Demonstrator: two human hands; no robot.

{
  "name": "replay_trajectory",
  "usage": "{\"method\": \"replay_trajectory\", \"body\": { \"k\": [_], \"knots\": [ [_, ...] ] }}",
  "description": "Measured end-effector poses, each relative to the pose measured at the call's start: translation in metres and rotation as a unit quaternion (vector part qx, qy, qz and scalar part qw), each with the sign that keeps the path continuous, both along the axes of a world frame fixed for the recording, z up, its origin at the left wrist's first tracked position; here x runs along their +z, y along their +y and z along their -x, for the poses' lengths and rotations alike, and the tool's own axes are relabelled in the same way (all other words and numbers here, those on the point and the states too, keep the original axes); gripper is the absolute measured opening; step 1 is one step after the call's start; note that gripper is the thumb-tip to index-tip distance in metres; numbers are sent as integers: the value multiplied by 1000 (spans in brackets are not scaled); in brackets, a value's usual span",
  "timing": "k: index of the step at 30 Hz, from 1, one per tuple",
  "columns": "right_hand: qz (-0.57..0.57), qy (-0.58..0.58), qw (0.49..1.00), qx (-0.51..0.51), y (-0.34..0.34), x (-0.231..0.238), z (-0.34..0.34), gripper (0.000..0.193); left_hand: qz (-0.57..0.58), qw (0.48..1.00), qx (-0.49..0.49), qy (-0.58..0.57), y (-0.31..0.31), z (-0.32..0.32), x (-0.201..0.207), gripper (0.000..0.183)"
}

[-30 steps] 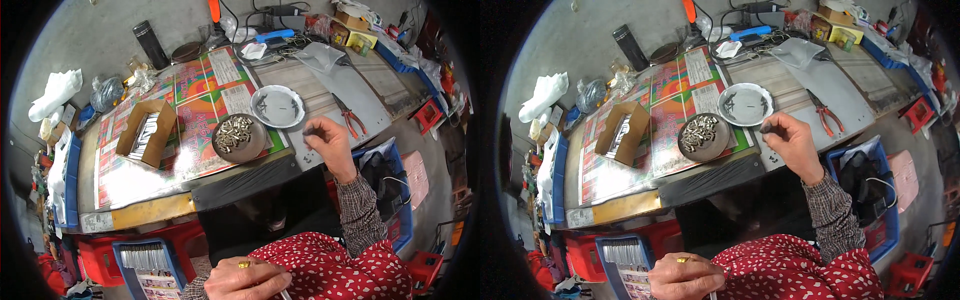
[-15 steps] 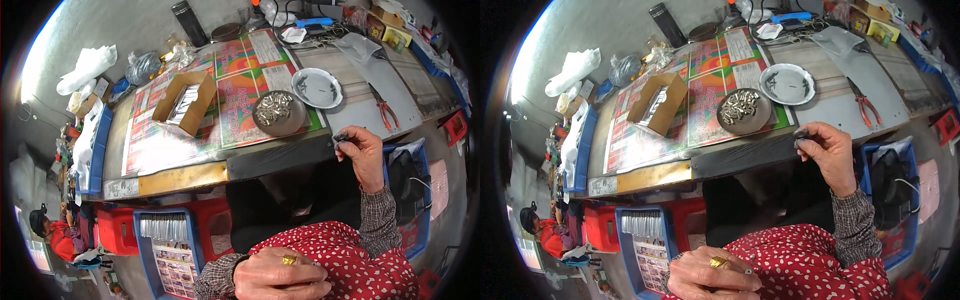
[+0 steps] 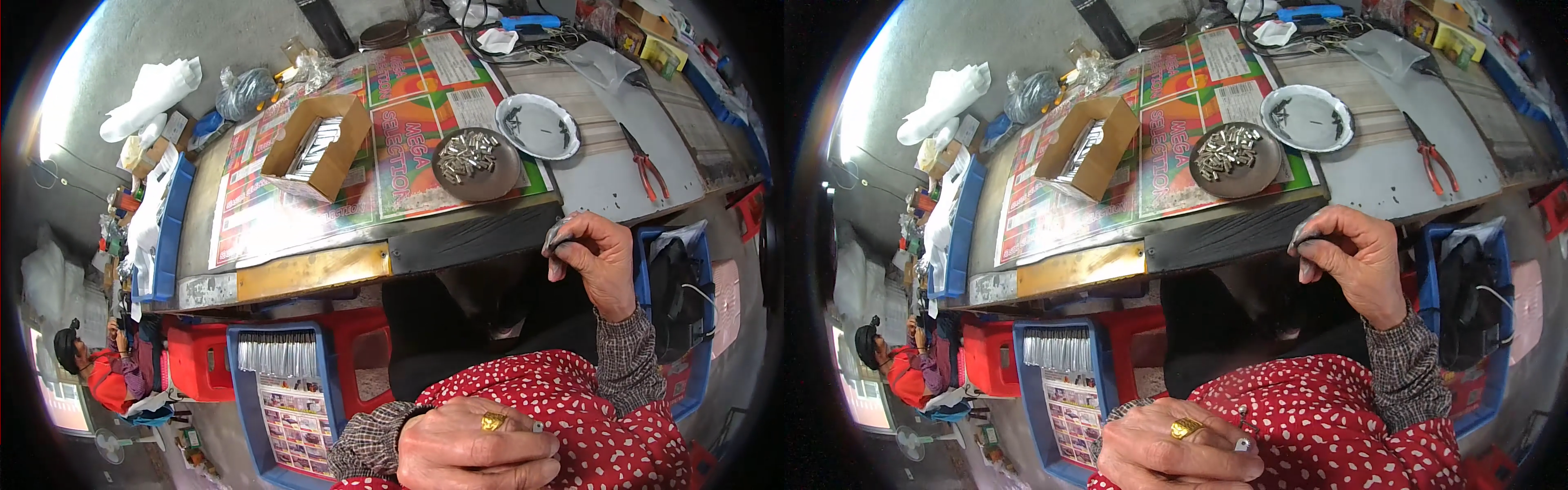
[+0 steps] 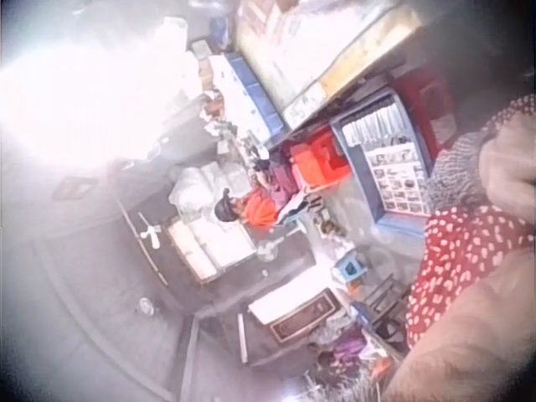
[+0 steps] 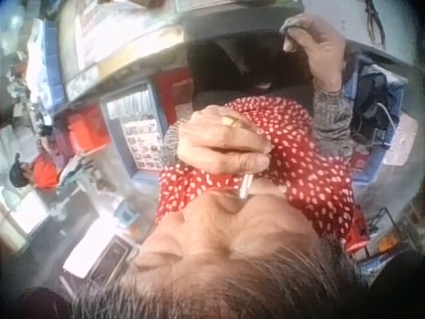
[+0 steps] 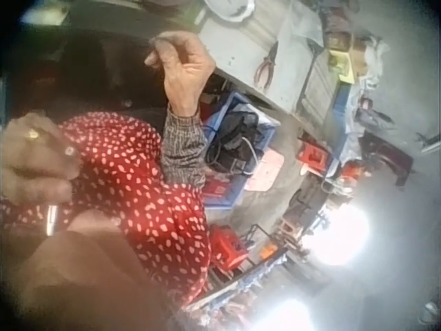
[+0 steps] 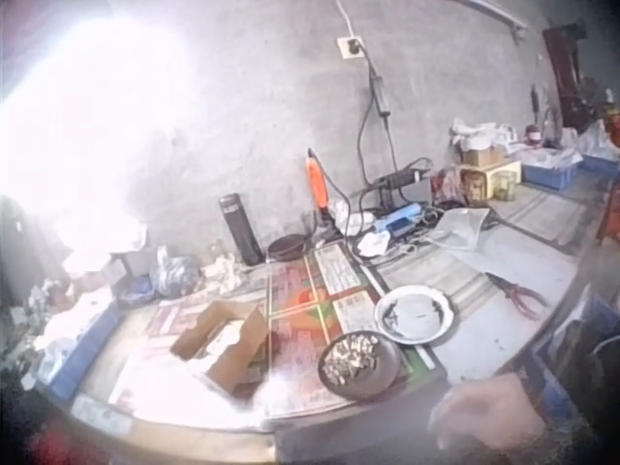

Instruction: The person assembles small metal terminals into a black plastic housing by hand.

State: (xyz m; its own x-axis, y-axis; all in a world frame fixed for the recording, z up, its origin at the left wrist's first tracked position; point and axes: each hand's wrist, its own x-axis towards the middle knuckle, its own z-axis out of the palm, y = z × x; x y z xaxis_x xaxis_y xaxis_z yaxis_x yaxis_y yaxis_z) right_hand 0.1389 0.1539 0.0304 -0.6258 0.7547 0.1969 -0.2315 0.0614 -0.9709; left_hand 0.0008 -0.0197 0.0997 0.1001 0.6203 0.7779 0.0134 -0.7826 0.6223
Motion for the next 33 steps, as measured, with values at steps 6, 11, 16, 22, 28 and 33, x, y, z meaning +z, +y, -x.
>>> {"method": "replay_trajectory", "body": {
  "k": [6, 11, 16, 22, 28, 33],
  "knots": [
    [-5, -5, 1000, 1, -2, 2, 2, 7, -29, 999, -18, 41, 5, 9, 1, 12],
    [3, -7, 1000, 26, -5, 3, 2, 5, -35, 999, 21, 15, 4, 4, 3, 12],
    [1, -5, 999, 45, -6, 3, 3, 5, -17, 999, -22, 33, 6, 7, 1, 12],
    [13, 5, 998, 61, -7, 3, 4, 4, -53, 998, 35, -24, 7, -8, -4, 9],
    [14, 3, 998, 62, -9, 4, 3, 5, -38, 998, 28, -45, 8, -8, -4, 20],
    [6, 10, 997, 73, -10, 5, 4, 6, -52, 995, 71, -56, 7, -13, 0, 15]
  ]
}}
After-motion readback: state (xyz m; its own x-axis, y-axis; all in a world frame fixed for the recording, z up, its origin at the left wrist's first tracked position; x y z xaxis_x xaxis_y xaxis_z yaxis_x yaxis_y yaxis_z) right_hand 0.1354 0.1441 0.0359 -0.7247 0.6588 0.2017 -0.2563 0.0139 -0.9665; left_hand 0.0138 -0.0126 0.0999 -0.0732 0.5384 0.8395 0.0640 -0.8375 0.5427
